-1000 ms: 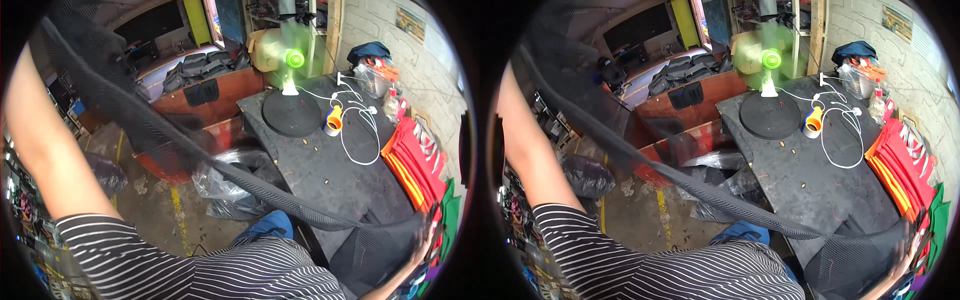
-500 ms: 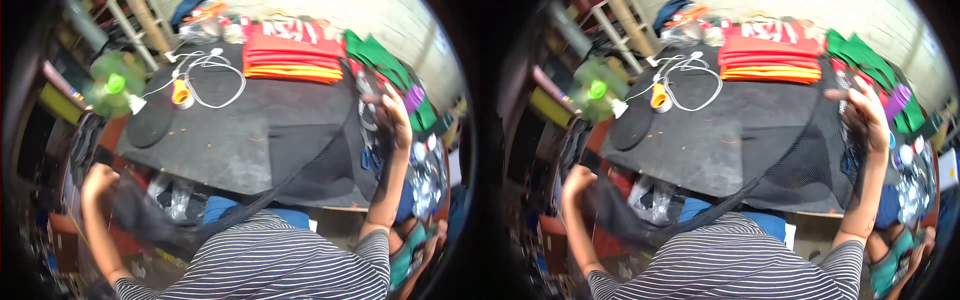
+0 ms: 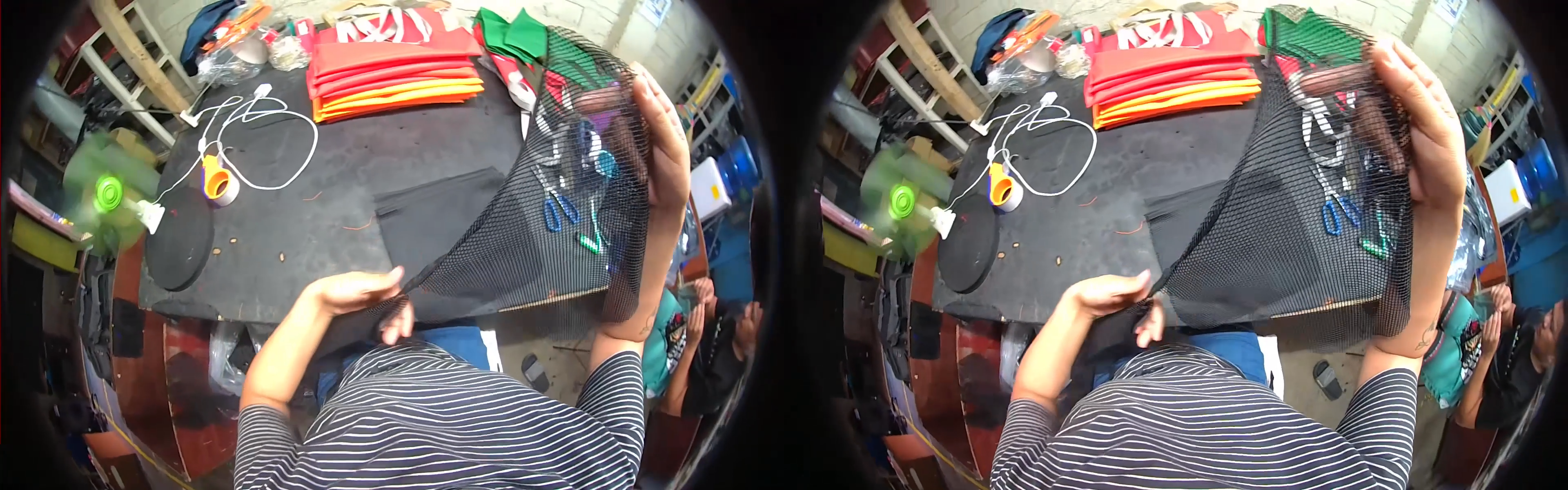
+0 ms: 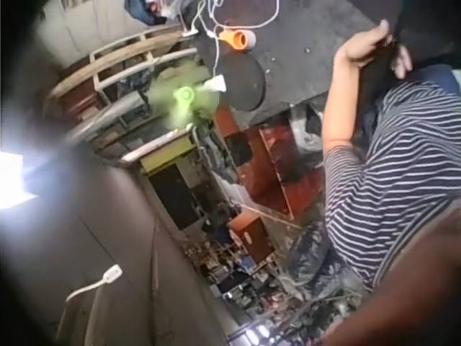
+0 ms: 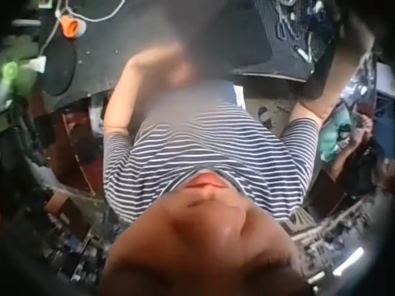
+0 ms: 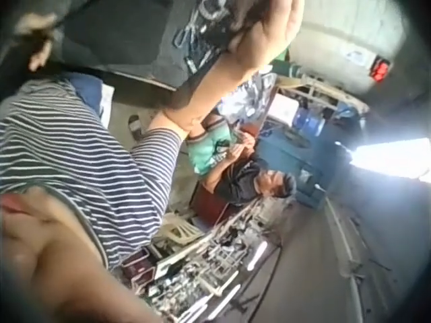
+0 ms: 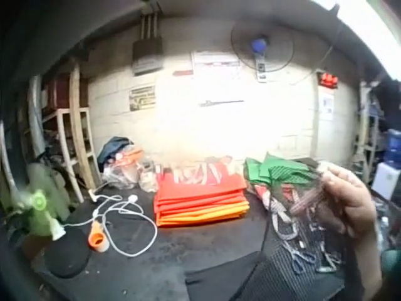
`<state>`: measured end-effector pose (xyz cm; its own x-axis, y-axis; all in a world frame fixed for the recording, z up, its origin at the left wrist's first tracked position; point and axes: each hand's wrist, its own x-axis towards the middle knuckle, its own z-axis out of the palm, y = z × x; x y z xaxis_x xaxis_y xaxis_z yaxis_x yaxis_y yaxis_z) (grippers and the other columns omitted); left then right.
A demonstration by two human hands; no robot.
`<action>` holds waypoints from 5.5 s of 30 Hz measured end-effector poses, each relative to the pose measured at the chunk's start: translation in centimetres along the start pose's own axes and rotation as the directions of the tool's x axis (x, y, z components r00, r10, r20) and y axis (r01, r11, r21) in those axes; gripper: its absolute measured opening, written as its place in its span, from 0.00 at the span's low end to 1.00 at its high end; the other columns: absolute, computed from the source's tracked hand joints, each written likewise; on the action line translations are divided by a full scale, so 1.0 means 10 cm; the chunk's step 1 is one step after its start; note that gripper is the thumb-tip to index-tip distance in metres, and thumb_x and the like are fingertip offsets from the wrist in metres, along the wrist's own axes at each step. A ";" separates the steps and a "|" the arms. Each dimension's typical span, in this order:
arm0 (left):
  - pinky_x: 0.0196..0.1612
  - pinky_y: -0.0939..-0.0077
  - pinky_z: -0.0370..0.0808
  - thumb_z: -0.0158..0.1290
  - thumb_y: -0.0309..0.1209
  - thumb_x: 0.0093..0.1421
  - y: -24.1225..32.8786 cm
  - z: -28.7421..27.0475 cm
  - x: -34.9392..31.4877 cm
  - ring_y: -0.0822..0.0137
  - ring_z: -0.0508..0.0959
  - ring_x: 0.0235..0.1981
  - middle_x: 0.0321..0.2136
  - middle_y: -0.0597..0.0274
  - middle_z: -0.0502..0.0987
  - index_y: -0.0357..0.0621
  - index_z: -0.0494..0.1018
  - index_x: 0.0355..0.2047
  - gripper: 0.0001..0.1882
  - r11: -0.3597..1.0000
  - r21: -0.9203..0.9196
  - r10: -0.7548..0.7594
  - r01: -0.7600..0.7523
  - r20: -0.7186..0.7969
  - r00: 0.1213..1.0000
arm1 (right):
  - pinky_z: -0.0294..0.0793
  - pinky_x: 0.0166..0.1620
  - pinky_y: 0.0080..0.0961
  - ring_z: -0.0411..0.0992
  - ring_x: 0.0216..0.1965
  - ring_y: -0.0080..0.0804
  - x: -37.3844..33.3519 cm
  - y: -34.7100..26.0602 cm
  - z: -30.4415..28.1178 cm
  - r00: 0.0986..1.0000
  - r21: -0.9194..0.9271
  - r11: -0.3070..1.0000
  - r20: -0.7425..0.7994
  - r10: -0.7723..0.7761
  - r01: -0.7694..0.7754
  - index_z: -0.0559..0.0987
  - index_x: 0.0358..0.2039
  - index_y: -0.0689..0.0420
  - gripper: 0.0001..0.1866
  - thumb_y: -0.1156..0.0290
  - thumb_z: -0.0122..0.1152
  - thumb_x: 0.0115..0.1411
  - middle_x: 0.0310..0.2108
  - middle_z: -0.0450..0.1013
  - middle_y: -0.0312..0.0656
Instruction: Cutting pieces of black mesh fabric into shapes using scissors on a workshop table.
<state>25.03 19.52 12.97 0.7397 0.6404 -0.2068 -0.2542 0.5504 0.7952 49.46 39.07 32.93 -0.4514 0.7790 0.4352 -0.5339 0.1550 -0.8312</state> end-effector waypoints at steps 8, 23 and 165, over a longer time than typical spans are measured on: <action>0.34 0.75 0.70 0.55 0.27 0.51 0.17 0.30 -0.50 0.68 0.74 0.30 0.28 0.56 0.75 0.34 0.71 0.36 0.13 0.651 0.693 0.362 0.310 -0.643 0.675 | 0.65 0.23 0.07 0.69 0.24 0.15 -0.13 0.17 -0.58 0.990 -0.194 0.979 -0.135 0.043 -0.069 0.70 0.42 0.63 0.12 0.72 0.51 0.58 0.34 0.73 0.37; 0.18 0.89 0.57 0.56 0.29 0.46 0.64 -0.05 -0.86 0.82 0.63 0.18 0.22 0.71 0.66 0.45 0.62 0.33 0.16 0.754 0.510 0.651 -0.414 -0.662 0.372 | 0.65 0.21 0.17 0.65 0.19 0.21 -0.36 0.90 -0.72 0.985 -0.084 0.995 0.162 0.058 -0.045 0.66 0.41 0.57 0.15 0.76 0.53 0.52 0.40 0.70 0.52; 0.26 0.86 0.71 0.53 0.26 0.53 0.05 -1.28 -0.04 0.76 0.74 0.22 0.24 0.63 0.76 0.35 0.74 0.28 0.05 0.958 0.173 0.262 -0.229 -0.855 0.448 | 0.65 0.26 0.13 0.65 0.19 0.18 -1.46 2.23 0.21 0.412 -0.140 0.467 0.299 0.861 -0.873 0.73 0.28 0.61 0.19 0.55 0.58 0.53 0.19 0.67 0.33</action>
<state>16.64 26.37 6.12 -0.2677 0.8888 -0.3719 -0.3056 0.2877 0.9077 42.62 29.92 8.75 -0.8595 0.2723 -0.4325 0.2450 -0.5231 -0.8163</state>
